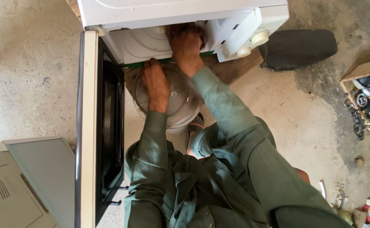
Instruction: The person wipes the interior of a white microwave with a cloth, focusing on the control panel, door frame, and glass turntable. The microwave door remains open throughout the sequence.
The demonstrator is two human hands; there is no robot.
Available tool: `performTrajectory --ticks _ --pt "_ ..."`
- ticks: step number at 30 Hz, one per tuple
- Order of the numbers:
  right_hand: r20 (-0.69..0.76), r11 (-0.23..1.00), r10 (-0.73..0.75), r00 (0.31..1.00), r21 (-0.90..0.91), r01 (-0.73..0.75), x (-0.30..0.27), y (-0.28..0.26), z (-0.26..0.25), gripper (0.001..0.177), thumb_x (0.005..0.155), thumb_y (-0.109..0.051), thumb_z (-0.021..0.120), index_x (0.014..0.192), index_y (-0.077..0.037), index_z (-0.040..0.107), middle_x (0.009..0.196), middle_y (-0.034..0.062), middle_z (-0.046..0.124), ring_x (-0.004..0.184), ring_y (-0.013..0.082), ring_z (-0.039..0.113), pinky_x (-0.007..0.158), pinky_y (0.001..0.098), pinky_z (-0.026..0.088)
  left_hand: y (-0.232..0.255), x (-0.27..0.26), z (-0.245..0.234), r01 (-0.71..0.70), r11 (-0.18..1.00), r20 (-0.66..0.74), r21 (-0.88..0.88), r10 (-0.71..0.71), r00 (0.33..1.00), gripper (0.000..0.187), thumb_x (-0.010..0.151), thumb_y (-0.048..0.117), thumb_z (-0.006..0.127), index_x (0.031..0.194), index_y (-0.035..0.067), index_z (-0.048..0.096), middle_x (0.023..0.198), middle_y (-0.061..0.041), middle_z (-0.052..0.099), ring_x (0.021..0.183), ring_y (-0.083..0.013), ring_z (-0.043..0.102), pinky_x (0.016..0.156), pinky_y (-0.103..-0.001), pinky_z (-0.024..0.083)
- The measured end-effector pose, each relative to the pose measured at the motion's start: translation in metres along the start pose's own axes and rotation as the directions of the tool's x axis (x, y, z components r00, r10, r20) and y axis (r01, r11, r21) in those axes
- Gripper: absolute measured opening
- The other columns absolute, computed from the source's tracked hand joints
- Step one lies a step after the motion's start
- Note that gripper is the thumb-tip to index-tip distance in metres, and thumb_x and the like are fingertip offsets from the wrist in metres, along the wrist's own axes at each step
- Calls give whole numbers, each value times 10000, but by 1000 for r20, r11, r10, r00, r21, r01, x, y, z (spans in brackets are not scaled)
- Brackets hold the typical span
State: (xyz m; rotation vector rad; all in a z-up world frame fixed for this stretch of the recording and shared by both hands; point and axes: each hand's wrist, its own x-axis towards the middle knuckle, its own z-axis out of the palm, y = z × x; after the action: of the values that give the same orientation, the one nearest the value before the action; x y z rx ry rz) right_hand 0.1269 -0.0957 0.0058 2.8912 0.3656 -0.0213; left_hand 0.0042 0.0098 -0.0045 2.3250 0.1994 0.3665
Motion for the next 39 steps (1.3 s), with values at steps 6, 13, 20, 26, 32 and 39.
performTrajectory --ticks 6,13,20,26,32,39 --pt "3 932 -260 966 264 250 -19 -13 -2 325 839 -260 791 1109 -86 743 1047 169 727 962 364 691 726 554 571 -19 -3 15 -79 992 -61 -100 74 995 331 749 -84 739 1051 -73 605 972 -299 666 935 -480 649 786 -540 528" --pt "-350 862 -202 915 380 336 -49 45 -26 281 908 -253 731 1119 -73 688 1281 224 601 1190 421 569 870 499 542 -56 -8 40 146 865 6 -480 -164 986 199 918 -24 627 1112 -1 585 936 -190 679 855 -320 688 755 -436 555" --pt "-347 947 -313 884 -41 320 -74 44 -14 317 883 -58 689 1167 79 709 1281 243 580 1210 416 547 804 436 576 -51 4 31 464 289 308 -837 -451 838 346 900 -104 393 1196 63 456 947 -85 632 721 -161 631 550 -299 554" --pt "-466 793 -550 693 -32 609 -56 15 -14 232 703 -42 658 838 -173 794 1208 163 643 1180 355 592 910 407 586 -41 6 7 558 328 373 -762 -482 793 308 910 -74 393 1173 64 473 916 -100 665 585 -142 550 450 -272 439" --pt "-296 758 -599 744 91 646 -41 -11 -39 62 809 -85 704 807 -87 766 1072 157 683 1007 346 668 785 423 579 -43 5 9 529 378 319 -760 -492 810 318 892 -69 417 1160 76 505 894 -76 644 570 -112 499 432 -257 398" --pt "-353 692 -648 674 96 716 -30 -25 -40 120 766 -63 739 879 -78 775 1120 172 690 975 328 695 772 401 582 -43 7 0 604 325 378 -728 -546 748 282 893 22 393 1112 86 558 787 -51 587 519 -111 459 395 -251 355"
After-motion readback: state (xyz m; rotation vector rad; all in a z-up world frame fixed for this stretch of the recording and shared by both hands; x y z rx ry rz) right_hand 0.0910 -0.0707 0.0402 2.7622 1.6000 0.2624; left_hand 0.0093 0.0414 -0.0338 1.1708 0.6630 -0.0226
